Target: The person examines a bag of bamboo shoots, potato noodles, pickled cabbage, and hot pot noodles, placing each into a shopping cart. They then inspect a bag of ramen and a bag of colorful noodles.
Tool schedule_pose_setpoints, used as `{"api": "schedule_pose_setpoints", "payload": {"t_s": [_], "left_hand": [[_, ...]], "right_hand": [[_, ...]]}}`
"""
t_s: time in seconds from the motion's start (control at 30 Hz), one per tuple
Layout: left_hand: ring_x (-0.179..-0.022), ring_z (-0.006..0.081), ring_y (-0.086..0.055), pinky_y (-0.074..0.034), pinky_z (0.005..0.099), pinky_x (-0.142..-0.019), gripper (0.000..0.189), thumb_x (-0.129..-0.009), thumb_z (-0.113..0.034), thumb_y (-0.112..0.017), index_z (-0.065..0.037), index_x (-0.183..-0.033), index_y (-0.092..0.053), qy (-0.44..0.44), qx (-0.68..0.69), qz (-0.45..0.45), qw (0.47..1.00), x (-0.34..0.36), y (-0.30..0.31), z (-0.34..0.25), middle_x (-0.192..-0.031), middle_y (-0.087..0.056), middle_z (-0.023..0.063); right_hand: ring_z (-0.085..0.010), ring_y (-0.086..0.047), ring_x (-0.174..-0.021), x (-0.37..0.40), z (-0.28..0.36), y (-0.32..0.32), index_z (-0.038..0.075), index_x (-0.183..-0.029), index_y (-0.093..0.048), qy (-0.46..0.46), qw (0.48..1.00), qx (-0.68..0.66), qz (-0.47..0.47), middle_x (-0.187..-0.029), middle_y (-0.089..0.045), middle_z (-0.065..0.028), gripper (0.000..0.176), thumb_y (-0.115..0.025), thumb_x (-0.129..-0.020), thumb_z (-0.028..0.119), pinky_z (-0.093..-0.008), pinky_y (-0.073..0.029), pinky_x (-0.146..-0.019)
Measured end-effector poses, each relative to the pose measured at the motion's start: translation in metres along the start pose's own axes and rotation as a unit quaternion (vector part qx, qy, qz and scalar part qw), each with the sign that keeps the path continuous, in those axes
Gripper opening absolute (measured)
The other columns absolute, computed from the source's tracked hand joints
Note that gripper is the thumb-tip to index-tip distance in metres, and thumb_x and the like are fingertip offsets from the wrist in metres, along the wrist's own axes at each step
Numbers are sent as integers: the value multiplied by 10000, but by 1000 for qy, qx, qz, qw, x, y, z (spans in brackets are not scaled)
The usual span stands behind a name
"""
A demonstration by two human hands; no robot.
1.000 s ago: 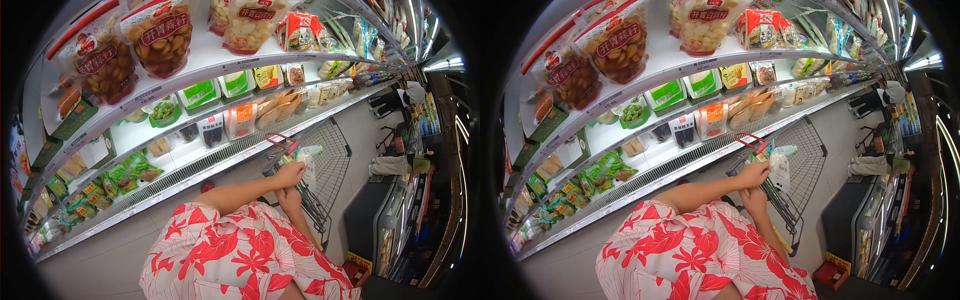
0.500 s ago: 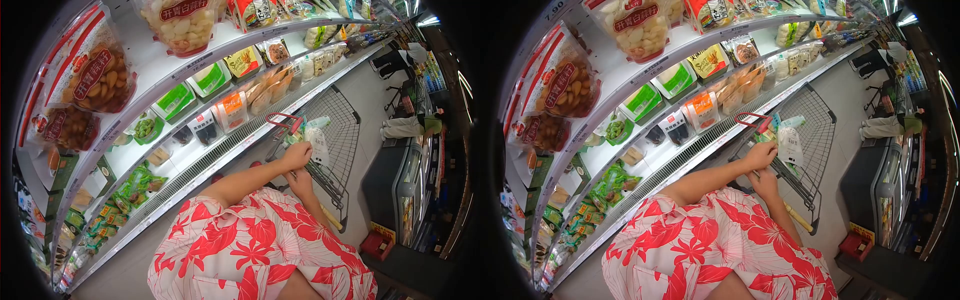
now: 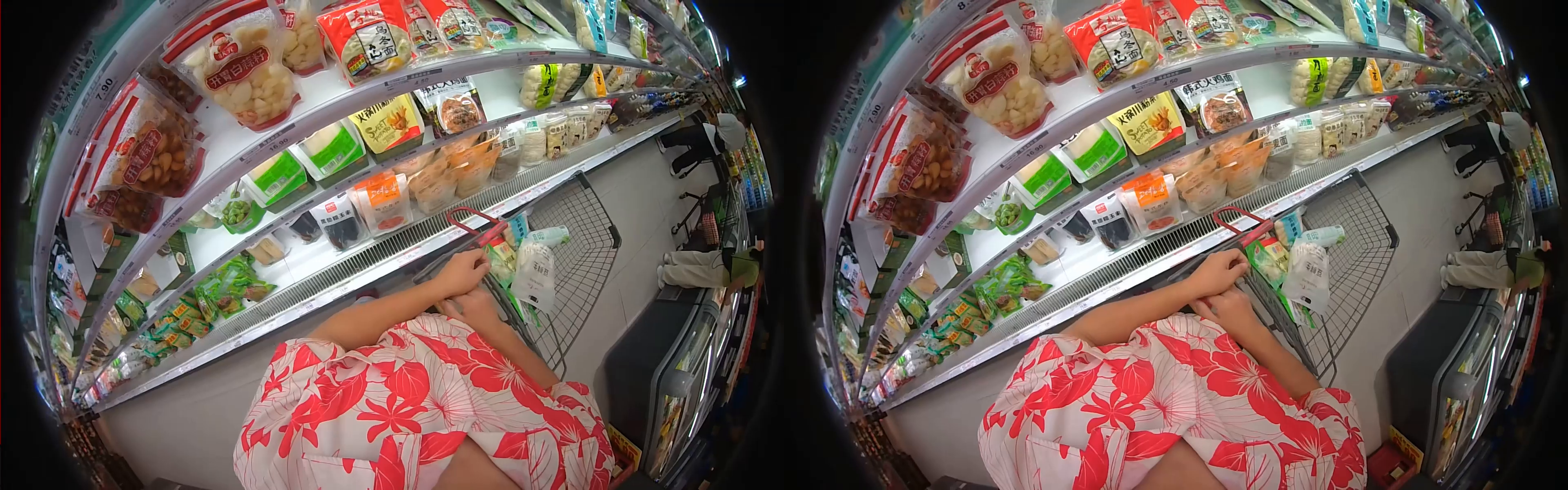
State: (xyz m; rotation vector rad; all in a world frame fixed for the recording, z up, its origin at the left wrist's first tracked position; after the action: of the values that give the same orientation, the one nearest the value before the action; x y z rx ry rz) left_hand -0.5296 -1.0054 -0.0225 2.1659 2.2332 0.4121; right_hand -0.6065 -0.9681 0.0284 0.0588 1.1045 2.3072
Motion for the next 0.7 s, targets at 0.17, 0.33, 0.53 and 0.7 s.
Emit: {"api": "schedule_pose_setpoints", "payload": {"t_s": [0.17, 0.33, 0.53, 0.7], "left_hand": [[-920, 170, -624, -505, 291, -836, 163, -962, -157, -497, -18, -1025, -553, 23, 385, -104, 917, -32, 97, -18, -979, -640, 101], [-809, 115, -576, -474, 224, -705, 169, -931, -84, -498, 30, -1043, -554, -59, 284, -447, 847, -68, 268, 28, -939, -615, 81], [-961, 215, -602, -466, 312, -848, 342, -891, -114, -546, 81, -1169, -514, 69, 89, -547, 830, -85, 326, 59, -1067, -622, 167], [-994, 207, -594, -461, 308, -872, 338, -896, -121, -552, 73, -1170, -513, 36, 104, -516, 850, -67, 300, 48, -1095, -611, 166]], "right_hand": [[-306, -625, -770, -37, -5, 25, 17, -889, -663, -18, 996, -90, -7, -836, -642, -142, 183, -622, -846, 190, -385, -497, -706], [-259, -642, -758, -95, -23, 15, -25, -907, -644, -129, 978, -161, 39, -871, -653, -149, 220, -607, -867, 188, -326, -501, -687], [-117, -569, -670, -206, -57, -22, -4, -1008, -666, -147, 969, -199, -2, -787, -655, -86, 264, -595, -894, 224, -275, -455, -616], [-112, -560, -678, -245, -98, -14, 5, -1029, -664, -175, 960, -201, -86, -785, -648, -73, 257, -575, -904, 212, -265, -452, -629]]}}
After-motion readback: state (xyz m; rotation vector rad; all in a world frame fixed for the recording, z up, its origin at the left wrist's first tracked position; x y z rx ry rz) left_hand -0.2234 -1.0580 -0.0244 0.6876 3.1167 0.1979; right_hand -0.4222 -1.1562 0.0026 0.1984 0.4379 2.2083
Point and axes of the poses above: each hand's wrist, its own x-axis away from the middle knuckle, its own y-axis out of the back of the hand, z = x × y, the point moved 6 cm from there along -x, towards the middle knuckle
